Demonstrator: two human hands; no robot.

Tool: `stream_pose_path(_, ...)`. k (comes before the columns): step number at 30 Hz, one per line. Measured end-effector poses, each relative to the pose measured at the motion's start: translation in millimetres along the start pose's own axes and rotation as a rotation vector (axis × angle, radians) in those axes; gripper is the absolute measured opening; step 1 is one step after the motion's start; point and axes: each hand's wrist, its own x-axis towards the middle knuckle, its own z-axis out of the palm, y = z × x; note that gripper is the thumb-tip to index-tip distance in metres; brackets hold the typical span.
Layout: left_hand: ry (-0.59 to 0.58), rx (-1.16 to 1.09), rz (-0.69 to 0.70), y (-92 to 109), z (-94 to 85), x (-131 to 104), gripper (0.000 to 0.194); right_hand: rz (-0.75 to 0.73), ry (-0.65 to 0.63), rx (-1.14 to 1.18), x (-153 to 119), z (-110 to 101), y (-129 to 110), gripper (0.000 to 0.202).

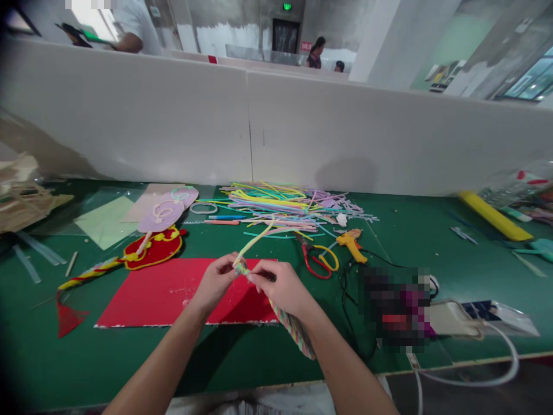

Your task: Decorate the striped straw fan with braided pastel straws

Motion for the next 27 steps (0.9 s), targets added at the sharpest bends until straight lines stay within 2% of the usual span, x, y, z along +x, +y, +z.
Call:
stream_pose_path(7,0.135,0.033,-0.053,1.3,9.2,-3.1,0.012,-0.076,0.194,-0.228,-4.8,8.5,-5.9,0.016)
stream_pose_path(13,0.190,0.079,-0.147,3.2,12.1,-5.0,0.015,-0.132,0.321,-0.506,-7.6,17.2,-4.5,0.019)
stream_pose_path(21,0.198,0.069,-0.174,1.9,13.1,-4.5,0.017,-0.194,0.379,-0.693,-5.8,22.5,4.5,0.022)
stream_pose_path(27,0.110,0.061,-0.207,7.5,9.8,-2.9,0.017,-0.207,0.326,-0.676,-6.2,16.5,4.2,0.023)
